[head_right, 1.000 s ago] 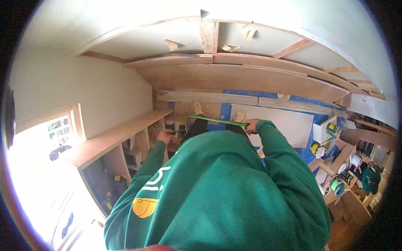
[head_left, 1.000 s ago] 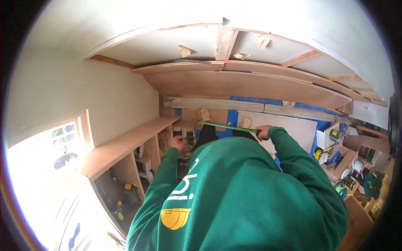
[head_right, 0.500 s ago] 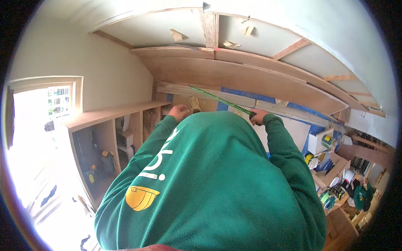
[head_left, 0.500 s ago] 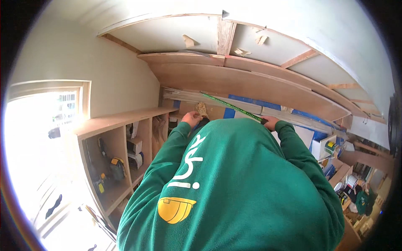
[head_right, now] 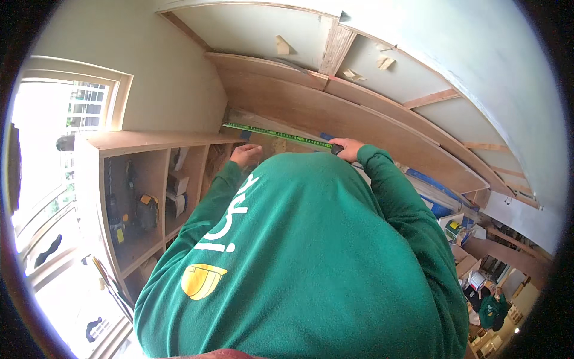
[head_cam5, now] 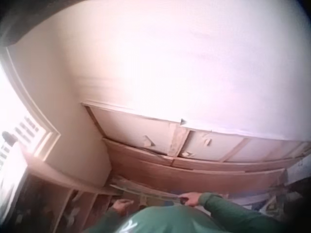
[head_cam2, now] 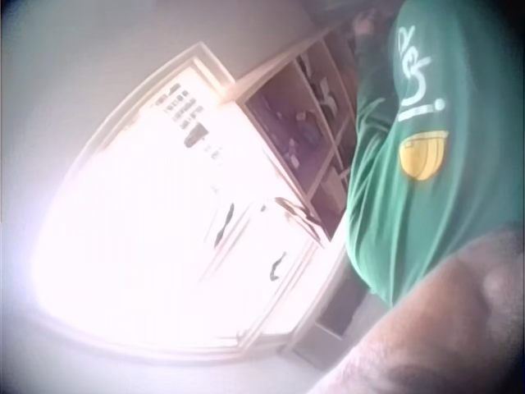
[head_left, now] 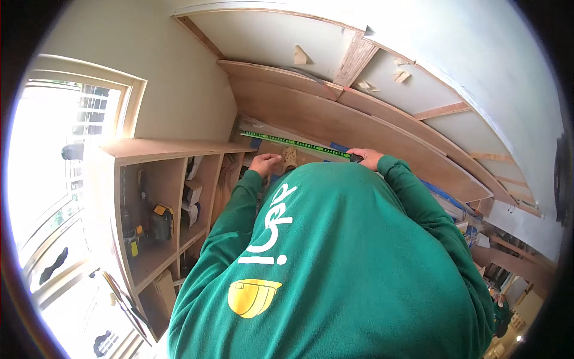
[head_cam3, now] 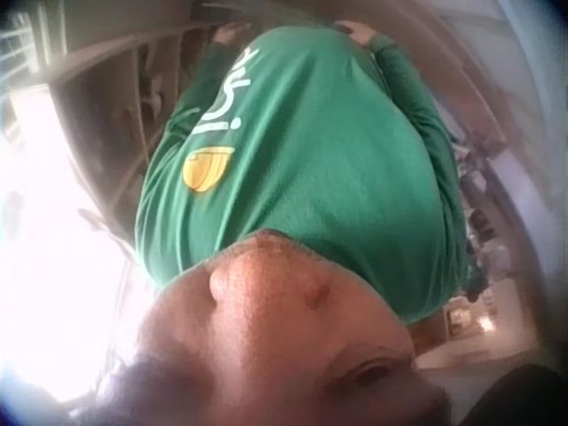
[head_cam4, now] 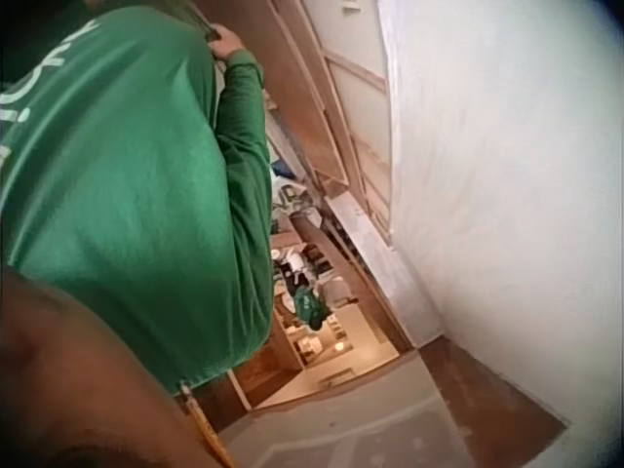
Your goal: The person measures the ceiling frame with a tape measure, marks it with a pencil, and then uses a power drill to secure a wood piece to the overhead structure.
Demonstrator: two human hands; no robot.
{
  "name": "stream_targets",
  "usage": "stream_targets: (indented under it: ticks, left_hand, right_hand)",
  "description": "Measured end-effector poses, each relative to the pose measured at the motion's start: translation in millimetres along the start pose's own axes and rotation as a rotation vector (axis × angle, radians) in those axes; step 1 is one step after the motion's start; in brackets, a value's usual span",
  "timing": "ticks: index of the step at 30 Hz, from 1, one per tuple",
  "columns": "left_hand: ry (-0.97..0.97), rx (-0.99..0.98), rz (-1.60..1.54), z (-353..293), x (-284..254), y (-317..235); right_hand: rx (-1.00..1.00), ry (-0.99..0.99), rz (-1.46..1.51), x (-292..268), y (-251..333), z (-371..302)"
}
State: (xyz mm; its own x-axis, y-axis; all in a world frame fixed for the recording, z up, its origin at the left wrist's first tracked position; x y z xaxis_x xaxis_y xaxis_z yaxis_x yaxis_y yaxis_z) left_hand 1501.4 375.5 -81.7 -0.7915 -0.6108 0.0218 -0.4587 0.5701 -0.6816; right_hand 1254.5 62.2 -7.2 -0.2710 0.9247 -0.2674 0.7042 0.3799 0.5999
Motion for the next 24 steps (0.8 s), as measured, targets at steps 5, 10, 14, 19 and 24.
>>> stream_targets:
  ticks: [5,10,14,19,24]
  left_hand:
    - [0.043,0.045,-0.197,-19,22,-40]
    - [-0.005,0.055,-0.285,-5,24,-40]
    - [-0.012,0.019,-0.205,-6,28,-48]
    - [-0.001,-0.006,-0.163,8,35,-47]
    - [-0.004,-0.026,-0.183,12,43,-46]
  right_hand:
    - [-0.119,0.022,0.034,13,15,10]
    - [-0.121,0.017,0.105,28,13,5]
    - [-0.177,0.004,0.119,37,13,-11]
    - [-0.179,-0.01,0.259,56,-20,-12]
    - [-0.195,-0.052,0.236,63,-32,-14]
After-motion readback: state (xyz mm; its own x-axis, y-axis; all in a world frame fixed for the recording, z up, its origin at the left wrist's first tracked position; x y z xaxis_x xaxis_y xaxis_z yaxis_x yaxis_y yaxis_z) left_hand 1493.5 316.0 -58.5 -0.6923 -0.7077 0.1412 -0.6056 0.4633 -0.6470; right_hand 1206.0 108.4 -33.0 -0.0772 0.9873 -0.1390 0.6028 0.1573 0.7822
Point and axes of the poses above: each hand's wrist, its own z-axis towards the middle knuckle, its own x-axis out of the palm, y = z × x, the point moved 6 cm from there along z, towards the middle knuckle, and after that the axes turned 4 degrees about x, right-handed, at the moved point
